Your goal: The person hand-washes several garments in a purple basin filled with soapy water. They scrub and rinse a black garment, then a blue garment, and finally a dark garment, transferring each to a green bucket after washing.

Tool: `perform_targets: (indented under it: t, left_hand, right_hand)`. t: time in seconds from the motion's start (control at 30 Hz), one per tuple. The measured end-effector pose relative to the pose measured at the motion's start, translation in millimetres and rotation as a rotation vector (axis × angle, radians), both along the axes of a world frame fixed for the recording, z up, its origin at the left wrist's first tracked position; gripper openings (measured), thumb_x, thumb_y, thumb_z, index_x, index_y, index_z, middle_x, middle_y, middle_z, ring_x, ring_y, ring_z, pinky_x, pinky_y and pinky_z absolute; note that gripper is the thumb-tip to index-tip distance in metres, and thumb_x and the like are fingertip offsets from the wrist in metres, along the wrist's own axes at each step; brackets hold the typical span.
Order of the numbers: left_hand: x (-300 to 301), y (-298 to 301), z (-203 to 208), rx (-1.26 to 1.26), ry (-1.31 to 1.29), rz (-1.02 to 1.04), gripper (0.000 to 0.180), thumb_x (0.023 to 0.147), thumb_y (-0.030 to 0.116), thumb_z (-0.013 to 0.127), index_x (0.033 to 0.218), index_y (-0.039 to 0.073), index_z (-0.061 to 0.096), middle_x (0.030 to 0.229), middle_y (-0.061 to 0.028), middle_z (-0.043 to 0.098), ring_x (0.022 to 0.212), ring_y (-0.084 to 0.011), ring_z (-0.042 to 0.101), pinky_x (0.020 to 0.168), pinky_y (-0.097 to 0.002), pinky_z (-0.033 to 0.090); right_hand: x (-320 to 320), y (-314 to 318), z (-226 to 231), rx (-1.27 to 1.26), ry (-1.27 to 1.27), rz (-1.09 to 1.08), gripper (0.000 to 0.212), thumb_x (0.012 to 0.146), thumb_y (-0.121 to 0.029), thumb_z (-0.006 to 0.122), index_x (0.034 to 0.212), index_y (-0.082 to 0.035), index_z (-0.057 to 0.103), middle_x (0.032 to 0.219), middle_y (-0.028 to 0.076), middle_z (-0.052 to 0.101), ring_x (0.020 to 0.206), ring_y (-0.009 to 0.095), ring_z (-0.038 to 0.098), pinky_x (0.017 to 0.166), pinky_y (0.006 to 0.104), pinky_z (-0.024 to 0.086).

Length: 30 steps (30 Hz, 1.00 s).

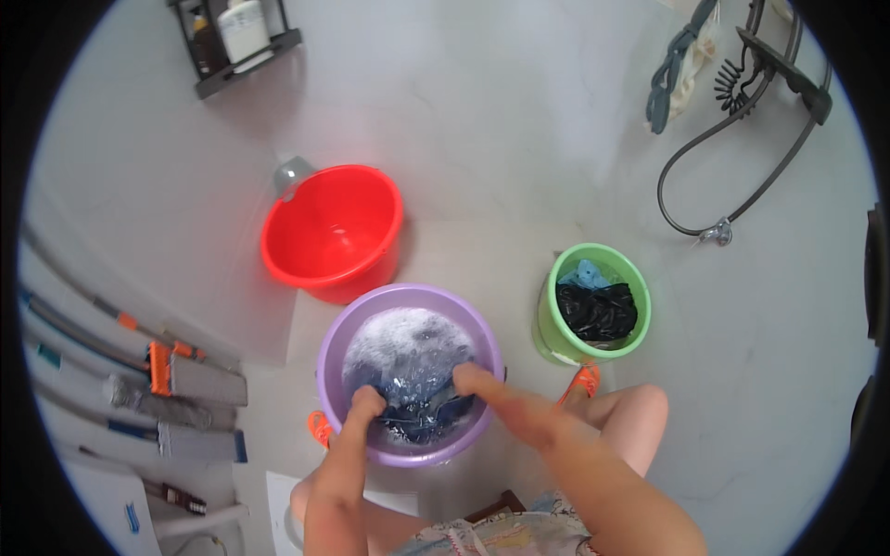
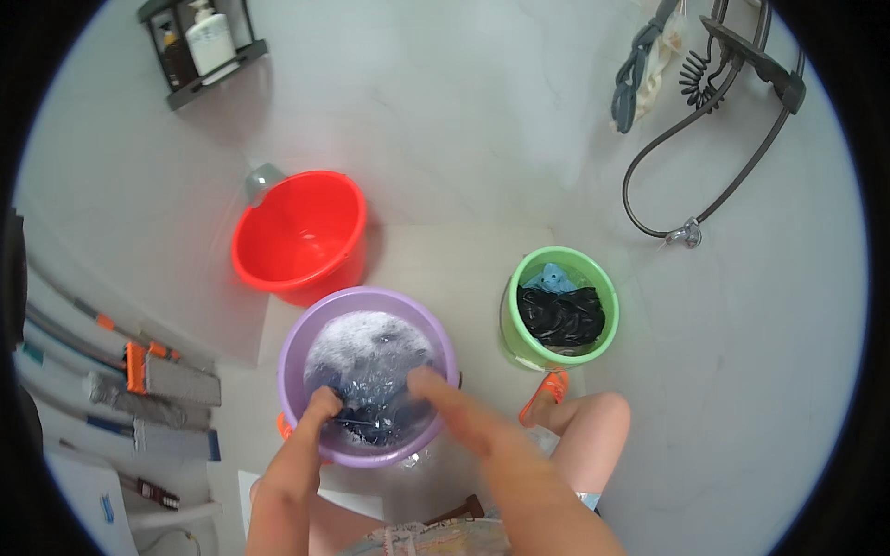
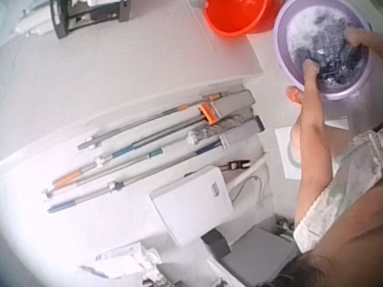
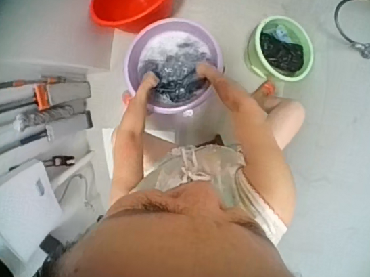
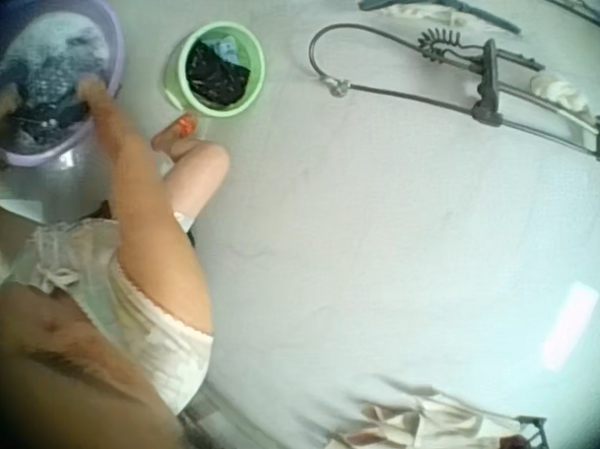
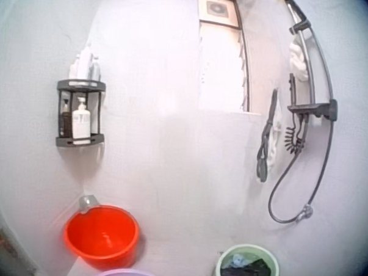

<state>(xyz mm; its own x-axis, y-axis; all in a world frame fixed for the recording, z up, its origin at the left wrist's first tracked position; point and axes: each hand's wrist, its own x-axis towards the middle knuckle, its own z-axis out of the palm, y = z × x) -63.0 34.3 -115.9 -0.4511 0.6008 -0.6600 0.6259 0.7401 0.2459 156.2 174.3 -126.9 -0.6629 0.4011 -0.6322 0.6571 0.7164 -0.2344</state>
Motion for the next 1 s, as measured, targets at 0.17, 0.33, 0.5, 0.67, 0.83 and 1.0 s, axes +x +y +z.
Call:
perform_targets:
  t: [0.17,0.33,0.5,0.67,0.83,1.0]
  left_hand:
    - [-30.2,-29.7,90.6,0.286,-0.379,0.429,0.052,0.073,-0.005,0.062,0.123,-0.006,0.050,0.095,-0.0161,0.064,0.069,-0.0281,0.064,0.051,-0.0350,0.056]
    - [-27.8,-27.8,219.9,0.638,-0.421,0.519,0.048,0.073,-0.009,0.058,0.119,0.002,0.053,0.094,-0.0109,0.060,0.078,-0.0235,0.061,0.052,-0.0343,0.055]
    - [-33.1,-17.9,368.1,0.867,-0.568,0.475,0.021,0.073,-0.010,0.055,0.091,0.000,0.056,0.080,-0.0086,0.058,0.066,-0.0205,0.057,0.046,-0.0326,0.049]
    - [-21.2,-15.1,513.3,1.127,-0.559,0.463,0.009,0.077,-0.007,0.058,0.080,0.002,0.058,0.077,-0.0087,0.055,0.066,-0.0189,0.055,0.051,-0.0274,0.050]
    - [-19.4,-28.6,634.5,1.306,-0.490,0.181,0.004,0.082,0.002,0.063,0.078,0.002,0.063,0.079,-0.0058,0.060,0.070,-0.0116,0.055,0.057,-0.0210,0.046]
    - [-46.9,-47.0,703.2,1.442,-0.623,-0.072,0.015,0.089,0.012,0.058,0.094,0.000,0.067,0.085,-0.0090,0.067,0.075,-0.0124,0.064,0.065,-0.0224,0.053]
  right_hand:
    - [12.1,14.0,133.5,-0.205,0.207,-0.464,0.053,0.073,0.002,0.054,0.123,-0.014,0.062,0.104,0.015,0.067,0.066,0.026,0.070,0.049,0.0363,0.060]
    - [10.2,17.2,272.8,-0.283,0.465,-0.558,0.063,0.071,0.010,0.042,0.129,-0.010,0.056,0.075,0.016,0.064,0.054,0.027,0.065,0.047,0.0381,0.059]
    - [17.6,15.3,415.4,-0.306,0.752,-0.514,0.058,0.075,0.011,0.040,0.132,0.001,0.049,0.090,0.020,0.063,0.052,0.024,0.064,0.052,0.0354,0.058]
    - [21.3,12.0,543.9,-0.279,1.070,-0.452,0.040,0.082,0.004,0.055,0.122,0.004,0.053,0.095,0.017,0.054,0.061,0.023,0.060,0.064,0.0395,0.061]
    - [25.0,15.9,640.9,-0.145,1.458,-0.344,0.039,0.079,-0.009,0.064,0.115,0.003,0.058,0.097,0.012,0.059,0.081,0.027,0.065,0.073,0.0406,0.060]
    - [34.6,19.6,703.3,-0.341,1.588,-0.145,0.009,0.088,-0.008,0.057,0.091,-0.002,0.062,0.071,0.004,0.058,0.061,0.014,0.059,0.063,0.0311,0.058]
